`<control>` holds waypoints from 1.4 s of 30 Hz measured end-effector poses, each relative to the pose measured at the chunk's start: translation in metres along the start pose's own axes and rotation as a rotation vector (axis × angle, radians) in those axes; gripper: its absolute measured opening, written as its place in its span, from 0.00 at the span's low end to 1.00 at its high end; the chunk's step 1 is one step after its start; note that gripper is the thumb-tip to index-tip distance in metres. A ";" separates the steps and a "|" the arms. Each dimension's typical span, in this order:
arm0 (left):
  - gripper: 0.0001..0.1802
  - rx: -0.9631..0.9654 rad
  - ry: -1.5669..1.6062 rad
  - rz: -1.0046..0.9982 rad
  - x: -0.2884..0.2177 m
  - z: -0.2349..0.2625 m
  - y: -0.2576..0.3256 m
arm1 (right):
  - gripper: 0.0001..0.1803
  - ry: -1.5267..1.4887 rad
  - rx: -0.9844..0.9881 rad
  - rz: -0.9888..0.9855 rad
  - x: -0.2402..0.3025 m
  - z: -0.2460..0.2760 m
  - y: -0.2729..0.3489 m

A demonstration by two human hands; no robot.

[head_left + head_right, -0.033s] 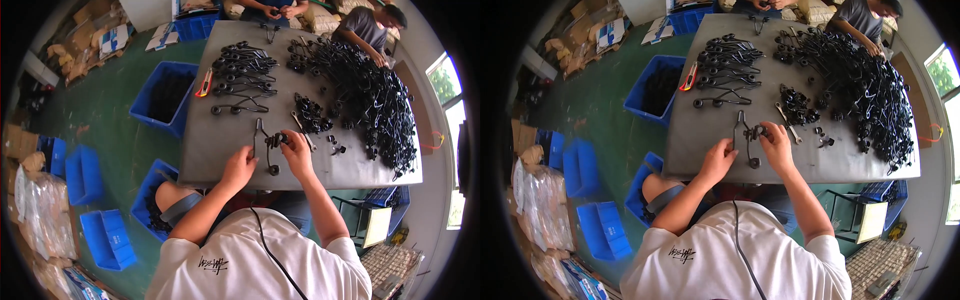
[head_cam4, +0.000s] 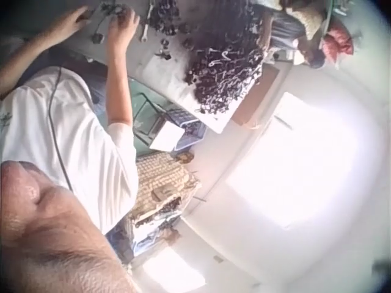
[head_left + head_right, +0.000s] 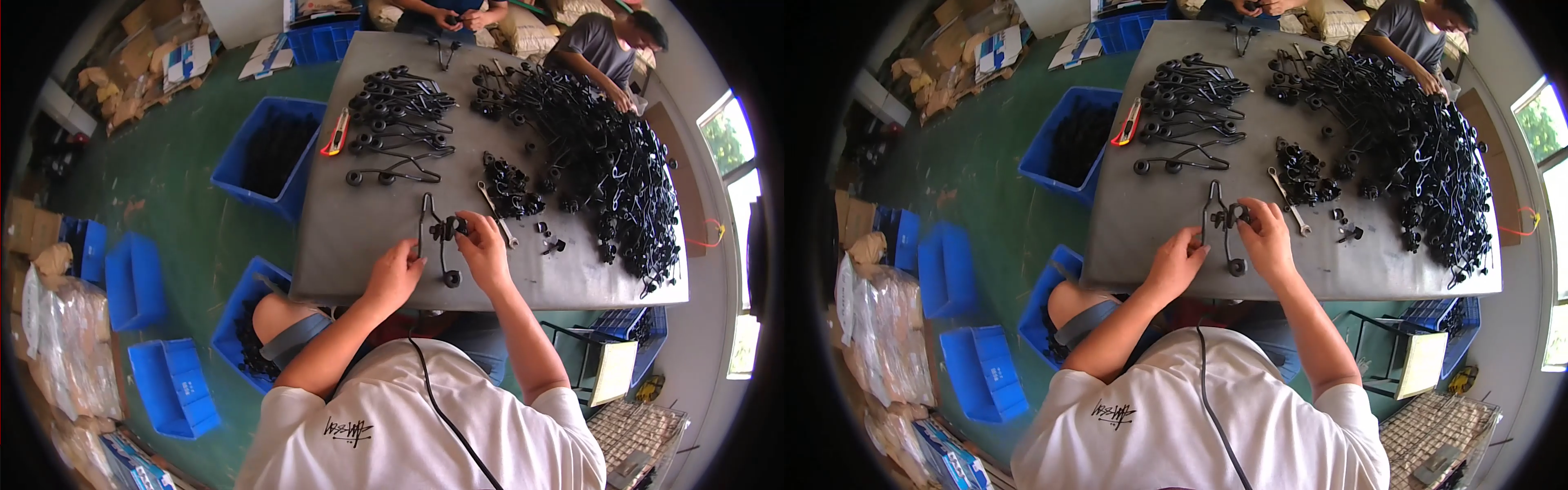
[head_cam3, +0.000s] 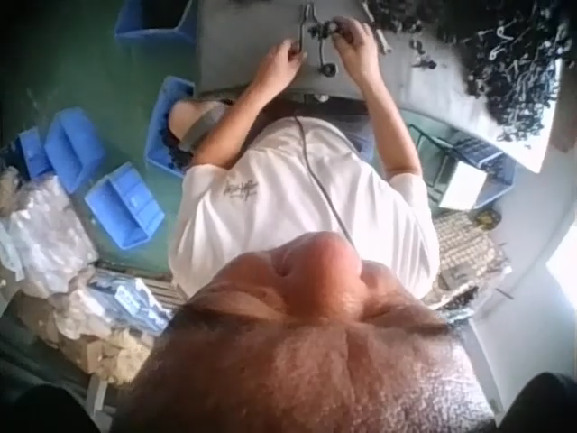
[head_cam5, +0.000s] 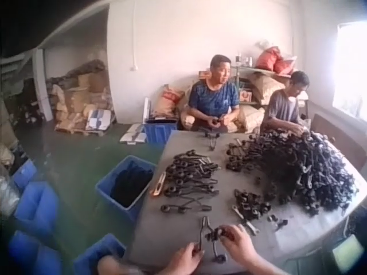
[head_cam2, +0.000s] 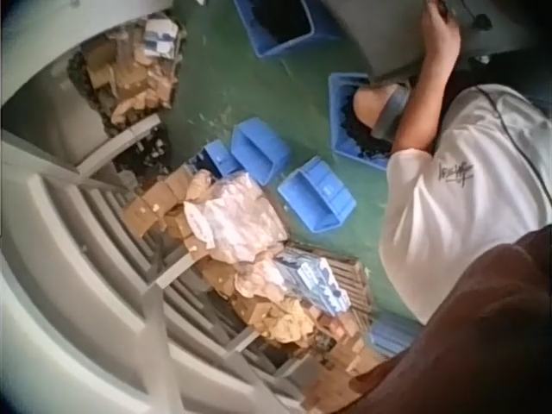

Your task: Assembling black mechanical/rubber linkage components at a factory workbench.

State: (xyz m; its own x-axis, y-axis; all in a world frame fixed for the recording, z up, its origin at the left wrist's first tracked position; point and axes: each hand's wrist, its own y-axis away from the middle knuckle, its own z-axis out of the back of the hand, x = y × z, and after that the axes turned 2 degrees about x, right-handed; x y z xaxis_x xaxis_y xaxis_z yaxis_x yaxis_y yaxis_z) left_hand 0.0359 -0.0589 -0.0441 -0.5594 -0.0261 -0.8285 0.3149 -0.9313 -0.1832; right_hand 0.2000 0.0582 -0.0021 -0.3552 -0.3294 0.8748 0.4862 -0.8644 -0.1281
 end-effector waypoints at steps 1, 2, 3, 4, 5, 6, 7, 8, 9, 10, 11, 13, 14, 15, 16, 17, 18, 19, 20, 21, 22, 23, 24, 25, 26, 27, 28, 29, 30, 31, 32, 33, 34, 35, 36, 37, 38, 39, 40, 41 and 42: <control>0.19 -0.005 0.008 0.010 -0.005 0.002 0.001 | 0.21 0.059 0.010 0.037 0.009 -0.002 0.000; 0.21 0.078 0.082 0.070 -0.010 0.004 0.002 | 0.22 0.062 0.010 0.047 0.014 -0.007 0.000; 0.22 0.158 0.155 0.129 -0.012 0.006 0.003 | 0.22 0.067 0.022 0.048 0.016 -0.012 0.001; 0.20 0.088 0.254 0.138 -0.002 0.000 0.005 | 0.23 0.143 0.037 0.084 0.017 -0.016 0.001; 0.20 0.083 0.259 0.145 0.004 0.001 0.004 | 0.23 0.218 0.051 0.122 0.017 -0.018 0.001; 0.19 0.052 0.355 0.165 0.009 0.005 0.000 | 0.24 0.222 0.060 0.146 0.016 -0.020 0.001; 0.19 0.020 0.451 0.184 0.013 0.008 -0.004 | 0.24 0.225 0.069 0.145 0.017 -0.020 0.002; 0.17 0.008 0.401 0.166 0.015 0.010 -0.007 | 0.24 0.249 0.094 0.102 0.019 -0.019 0.004; 0.17 0.005 0.406 0.172 0.017 0.012 -0.011 | 0.24 0.274 0.120 0.059 0.021 -0.017 0.005; 0.17 0.067 0.409 0.157 0.018 0.014 -0.015 | 0.24 0.278 0.126 0.058 0.022 -0.017 0.006; 0.18 0.130 0.413 0.141 0.019 0.016 -0.019 | 0.24 0.264 0.132 0.058 0.023 -0.017 0.006; 0.18 0.200 0.449 0.177 0.018 0.022 -0.031 | 0.24 0.256 0.138 0.058 0.024 -0.016 0.004; 0.18 0.280 0.439 0.174 0.019 0.025 -0.036 | 0.24 0.269 0.142 0.040 0.026 -0.016 0.004; 0.18 0.361 0.428 0.168 0.021 0.027 -0.042 | 0.23 0.281 0.143 0.021 0.027 -0.016 0.003; 0.18 0.399 0.448 0.169 0.025 0.028 -0.048 | 0.23 0.284 0.143 0.023 0.025 -0.015 0.001; 0.18 0.397 0.451 0.167 0.027 0.029 -0.049 | 0.23 0.282 0.152 0.025 0.021 -0.015 -0.002; 0.18 0.375 0.420 0.056 0.026 0.031 -0.051 | 0.22 0.280 0.158 0.026 0.018 -0.014 -0.006; 0.17 0.352 0.388 -0.054 0.025 0.032 -0.052 | 0.22 0.282 0.156 0.025 0.017 -0.015 -0.008; 0.17 0.353 0.389 -0.057 0.023 0.033 -0.053 | 0.21 0.283 0.153 0.018 0.017 -0.015 -0.011; 0.17 0.347 0.317 -0.074 0.021 0.035 -0.053 | 0.21 0.282 0.151 0.011 0.017 -0.017 -0.012; 0.16 0.341 0.246 -0.090 0.018 0.037 -0.054 | 0.21 0.283 0.150 0.011 0.016 -0.017 -0.012; 0.16 0.342 0.247 -0.091 0.015 0.039 -0.054 | 0.21 0.285 0.143 0.012 0.014 -0.018 -0.011; 0.16 0.398 0.282 0.059 0.009 0.042 -0.055 | 0.21 0.286 0.141 0.016 0.015 -0.018 -0.010; 0.16 0.454 0.318 0.211 0.006 0.043 -0.056 | 0.21 0.287 0.145 0.020 0.016 -0.018 -0.009; 0.16 0.449 0.320 0.213 0.006 0.042 -0.058 | 0.21 0.259 0.137 -0.009 0.018 -0.017 -0.007; 0.17 0.475 0.337 0.232 0.007 0.042 -0.060 | 0.22 0.230 0.129 -0.038 0.019 -0.017 -0.006; 0.17 0.501 0.353 0.252 0.008 0.042 -0.061 | 0.22 0.231 0.132 -0.036 0.019 -0.017 -0.006; 0.17 0.498 0.354 0.253 0.011 0.042 -0.060 | 0.22 0.230 0.141 -0.028 0.018 -0.018 -0.006; 0.17 0.469 0.317 0.133 0.015 0.042 -0.058 | 0.22 0.228 0.143 -0.025 0.019 -0.018 -0.006; 0.17 0.440 0.280 0.012 0.019 0.042 -0.056 | 0.22 0.227 0.140 -0.029 0.020 -0.019 -0.005; 0.17 0.446 0.279 0.011 0.022 0.042 -0.054 | 0.22 0.246 0.152 -0.027 0.022 -0.020 -0.006; 0.17 0.399 0.247 -0.060 0.021 0.041 -0.054 | 0.22 0.265 0.167 -0.021 0.023 -0.019 -0.007; 0.17 0.352 0.214 -0.131 0.021 0.041 -0.053 | 0.22 0.264 0.164 -0.023 0.021 -0.018 -0.008; 0.17 0.356 0.212 -0.132 0.020 0.041 -0.055 | 0.22 0.246 0.162 -0.025 0.019 -0.019 -0.009; 0.18 0.376 0.167 -0.135 0.019 0.043 -0.057 | 0.22 0.226 0.159 -0.026 0.017 -0.019 -0.010; 0.18 0.396 0.120 -0.139 0.018 0.044 -0.059 | 0.22 0.222 0.153 -0.027 0.016 -0.019 -0.010; 0.18 0.403 0.114 -0.143 0.017 0.043 -0.060 | 0.22 0.236 0.159 -0.029 0.015 -0.018 -0.009; 0.18 0.423 0.134 -0.147 0.016 0.043 -0.061 | 0.22 0.248 0.159 -0.035 0.014 -0.020 -0.008; 0.17 0.445 0.154 -0.151 0.016 0.043 -0.062 | 0.22 0.240 0.144 -0.041 0.011 -0.022 -0.006; 0.17 0.460 0.145 -0.158 0.016 0.045 -0.064 | 0.21 0.215 0.115 -0.014 0.007 -0.025 -0.005; 0.18 0.496 0.125 -0.107 0.010 0.047 -0.065 | 0.21 0.192 0.091 0.012 0.006 -0.026 -0.002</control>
State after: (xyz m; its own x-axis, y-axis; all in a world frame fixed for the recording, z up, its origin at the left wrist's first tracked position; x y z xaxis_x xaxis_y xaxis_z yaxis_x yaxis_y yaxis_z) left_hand -0.0262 -0.0158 -0.0159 -0.4631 0.0937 -0.8813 -0.1567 -0.9874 -0.0227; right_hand 0.1762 0.0484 -0.0084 -0.4903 -0.4130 0.7675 0.5584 -0.8250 -0.0873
